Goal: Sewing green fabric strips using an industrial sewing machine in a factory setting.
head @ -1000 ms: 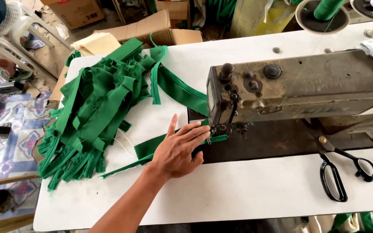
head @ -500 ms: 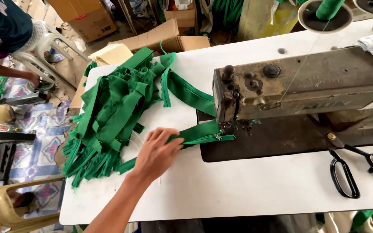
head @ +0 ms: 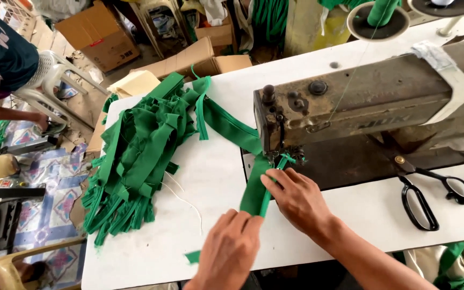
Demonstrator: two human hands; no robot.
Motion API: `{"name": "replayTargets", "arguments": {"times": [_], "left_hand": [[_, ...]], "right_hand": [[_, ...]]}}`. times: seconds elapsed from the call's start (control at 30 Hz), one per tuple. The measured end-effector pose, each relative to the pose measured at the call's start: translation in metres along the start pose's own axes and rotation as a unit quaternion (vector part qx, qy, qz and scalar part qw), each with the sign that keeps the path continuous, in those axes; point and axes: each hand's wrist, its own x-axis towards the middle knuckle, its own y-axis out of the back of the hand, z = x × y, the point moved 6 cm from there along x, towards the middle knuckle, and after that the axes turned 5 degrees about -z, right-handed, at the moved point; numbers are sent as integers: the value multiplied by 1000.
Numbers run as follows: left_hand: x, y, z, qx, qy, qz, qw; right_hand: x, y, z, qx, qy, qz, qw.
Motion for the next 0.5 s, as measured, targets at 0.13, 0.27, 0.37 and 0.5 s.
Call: {"name": "replayTargets", "arguments": {"times": [0.13, 0.27, 0.37, 0.5], "left_hand": [[-2, -24, 17, -26, -5, 22, 999], [6, -57, 22, -98, 1, -65, 993], [31, -30, 13, -190, 26, -163, 968], [60, -38, -34, -95, -29, -1, 995]], "right_hand": [[3, 13, -1, -49, 54, 36, 997], [-12, 2, 15, 6, 54, -17, 998], [-12, 2, 23, 63, 50, -49, 996], [-13, -1, 23, 63, 58, -87, 993]]}}
